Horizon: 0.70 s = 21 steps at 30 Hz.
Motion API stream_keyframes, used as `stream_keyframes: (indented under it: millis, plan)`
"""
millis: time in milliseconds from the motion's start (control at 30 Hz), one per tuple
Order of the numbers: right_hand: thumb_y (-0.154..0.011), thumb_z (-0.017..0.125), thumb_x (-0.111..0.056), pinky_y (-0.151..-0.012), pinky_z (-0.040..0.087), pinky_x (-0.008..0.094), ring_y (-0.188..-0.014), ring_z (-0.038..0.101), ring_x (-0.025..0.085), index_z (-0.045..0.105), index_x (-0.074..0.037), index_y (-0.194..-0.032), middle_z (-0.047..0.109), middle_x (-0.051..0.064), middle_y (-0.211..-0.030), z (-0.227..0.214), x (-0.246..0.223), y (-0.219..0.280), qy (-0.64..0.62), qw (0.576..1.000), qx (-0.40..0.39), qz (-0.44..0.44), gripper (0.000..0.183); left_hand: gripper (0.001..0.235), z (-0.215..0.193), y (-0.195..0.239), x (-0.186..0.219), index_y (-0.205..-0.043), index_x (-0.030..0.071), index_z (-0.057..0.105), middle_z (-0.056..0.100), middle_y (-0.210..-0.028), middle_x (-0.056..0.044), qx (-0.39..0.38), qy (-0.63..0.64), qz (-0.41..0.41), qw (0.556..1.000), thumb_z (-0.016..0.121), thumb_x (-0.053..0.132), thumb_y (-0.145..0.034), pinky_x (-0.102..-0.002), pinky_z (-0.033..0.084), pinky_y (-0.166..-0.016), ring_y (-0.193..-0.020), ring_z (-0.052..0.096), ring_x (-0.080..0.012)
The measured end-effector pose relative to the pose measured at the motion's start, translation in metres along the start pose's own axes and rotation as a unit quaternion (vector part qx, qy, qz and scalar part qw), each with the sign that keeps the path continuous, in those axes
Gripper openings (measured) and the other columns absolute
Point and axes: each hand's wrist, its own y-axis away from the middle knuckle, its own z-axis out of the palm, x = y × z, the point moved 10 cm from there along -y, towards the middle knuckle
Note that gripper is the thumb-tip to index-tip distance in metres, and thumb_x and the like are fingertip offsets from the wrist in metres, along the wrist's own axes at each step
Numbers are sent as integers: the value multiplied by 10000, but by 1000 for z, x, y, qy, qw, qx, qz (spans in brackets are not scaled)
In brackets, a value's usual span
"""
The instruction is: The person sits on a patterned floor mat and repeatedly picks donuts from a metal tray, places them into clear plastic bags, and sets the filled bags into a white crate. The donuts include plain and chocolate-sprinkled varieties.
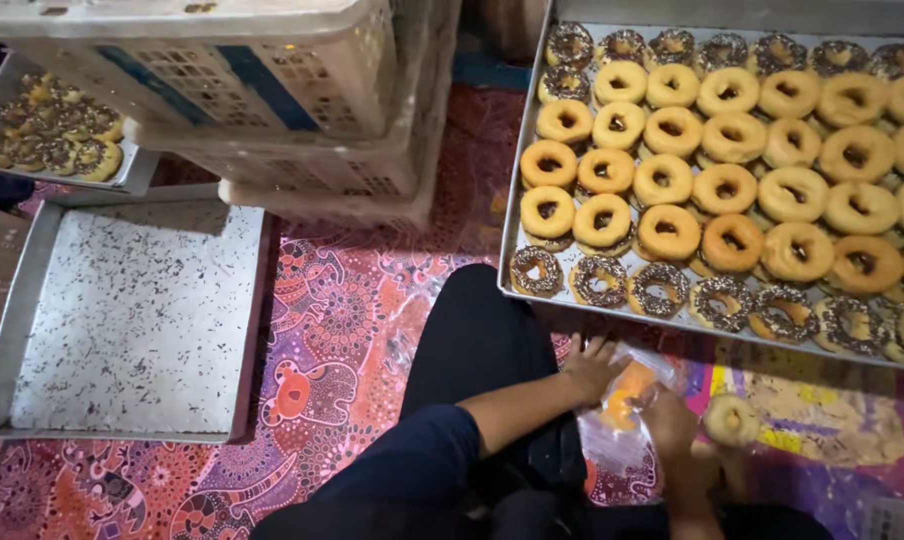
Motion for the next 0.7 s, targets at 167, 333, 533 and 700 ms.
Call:
stream_keyframes:
  millis: [167,333,533,700]
  plan:
    - [-739,833,-453,-831,555,431,-961,693,318,705,-83,-1015,716,117,-1107,-41,-36,25,-23,953,235,-188,479,1240,-3,7,-4,-1651,245,133,117,-1719,-112,6,1,-8,1000,918,440,-712,-706,85,-1198,-1588,41,-375]
    - [-789,816,-363,-810,560,427,-932,709,300,757,-137,-984,733,109,-1090,-31,-11,20,-84,975,189,-81,304,1298,-6,10,-2,-1654,256,108,105,-1716,-121,-3,22,0,1000,931,472,-674,-720,72,-1186,-1573,49,-394]
    - [-919,727,-261,-856,564,404,-965,717,289,783,-166,-998,749,79,-1114,-67,-28,52,-34,943,291,-155,136,1370,-19,25,-1,-1648,231,79,81,-1711,-128,4,33,0,999,930,551,-622,-730,34,-1179,-1579,21,-395]
    - [-983,731,-150,-932,581,396,-1024,710,280,705,-38,-1099,709,108,-1190,-139,-12,118,-280,859,406,-138,163,1223,-53,42,3,-1639,123,109,152,-1659,-172,83,254,5,964,820,547,-739,-671,100,-1156,-1512,109,-404]
